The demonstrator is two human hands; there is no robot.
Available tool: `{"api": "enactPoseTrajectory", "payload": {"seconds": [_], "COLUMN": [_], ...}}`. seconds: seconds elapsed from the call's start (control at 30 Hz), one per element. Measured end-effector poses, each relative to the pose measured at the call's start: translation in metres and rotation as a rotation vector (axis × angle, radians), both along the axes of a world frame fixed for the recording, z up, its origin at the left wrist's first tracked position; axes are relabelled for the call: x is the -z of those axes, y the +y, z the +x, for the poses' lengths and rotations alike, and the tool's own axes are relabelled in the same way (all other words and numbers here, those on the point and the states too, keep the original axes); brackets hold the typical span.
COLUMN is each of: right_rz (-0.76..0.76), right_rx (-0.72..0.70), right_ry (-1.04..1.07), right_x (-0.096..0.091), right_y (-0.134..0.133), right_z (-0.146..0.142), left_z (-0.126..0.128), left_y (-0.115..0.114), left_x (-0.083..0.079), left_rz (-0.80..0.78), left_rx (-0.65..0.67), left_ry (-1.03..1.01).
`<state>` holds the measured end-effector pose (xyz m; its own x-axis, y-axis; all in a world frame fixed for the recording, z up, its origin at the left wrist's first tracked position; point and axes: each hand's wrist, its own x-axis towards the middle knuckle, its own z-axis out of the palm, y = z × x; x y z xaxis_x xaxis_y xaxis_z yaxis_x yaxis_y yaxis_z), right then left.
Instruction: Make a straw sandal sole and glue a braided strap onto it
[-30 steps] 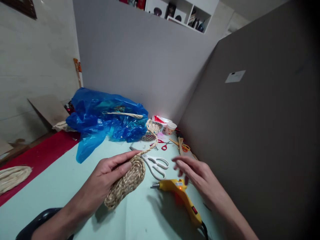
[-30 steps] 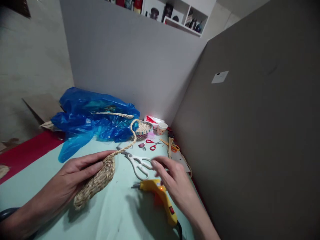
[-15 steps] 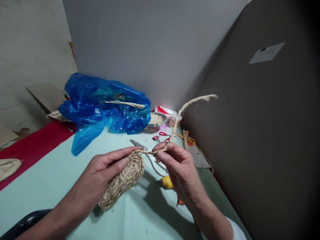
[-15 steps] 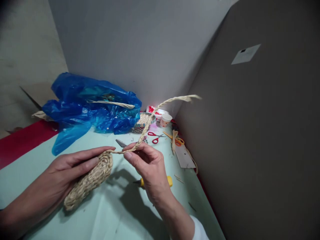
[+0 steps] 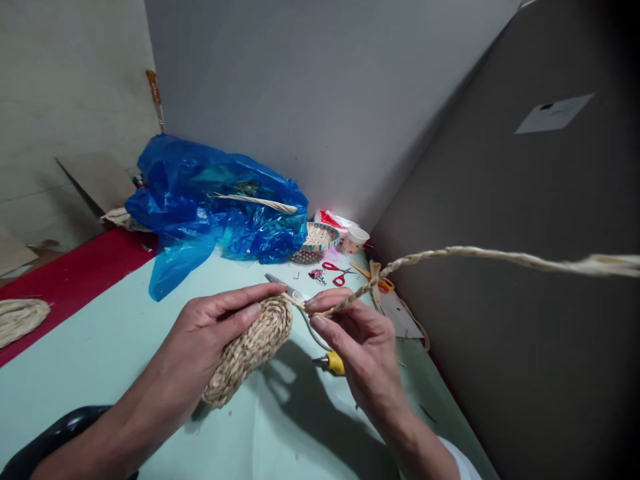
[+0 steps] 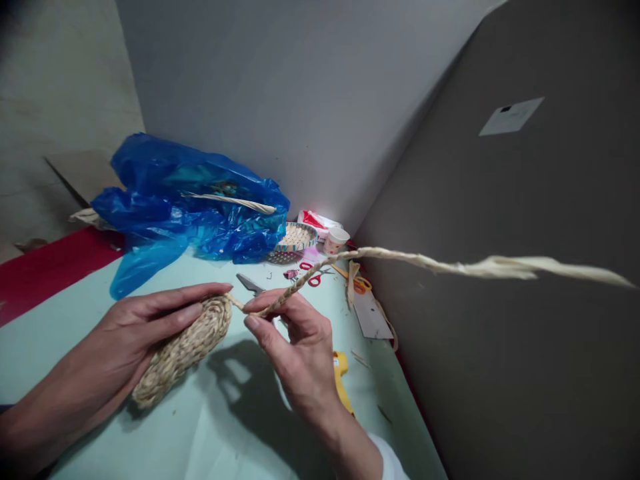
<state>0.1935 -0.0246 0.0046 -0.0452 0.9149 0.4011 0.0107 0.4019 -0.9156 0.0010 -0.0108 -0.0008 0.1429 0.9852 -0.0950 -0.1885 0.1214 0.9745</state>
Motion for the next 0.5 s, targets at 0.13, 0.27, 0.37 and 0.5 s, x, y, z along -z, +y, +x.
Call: {"api": "enactPoseTrajectory", "payload": {"seconds": [0.13,0.27,0.37,0.5], "right_rz": [0.038,0.111,0.159,0.181], "right_rx": [0.004,0.011,0.053,0.102], "right_ry": [-0.051,-0.123,-0.158,-0.155], "right_x": [0.003,0.009,0.01,0.009], "right_y": [-0.001,-0.002,-0.002,-0.003], "right_z": [-0.001,-0.002,-0.004,-0.005], "left_z": [0.001,0.001,-0.001,0.0], "left_y": [0.001,0.0,-0.001,0.0], "left_x": [0.0,0.001,0.001,0.001], "left_rz": [-0.039,-0.051,-0.05,-0.05], "left_rx": [-0.012,-0.038,-0.045,-0.041], "left_ry": [-0.026,-0.047,-0.053,-0.03]}}
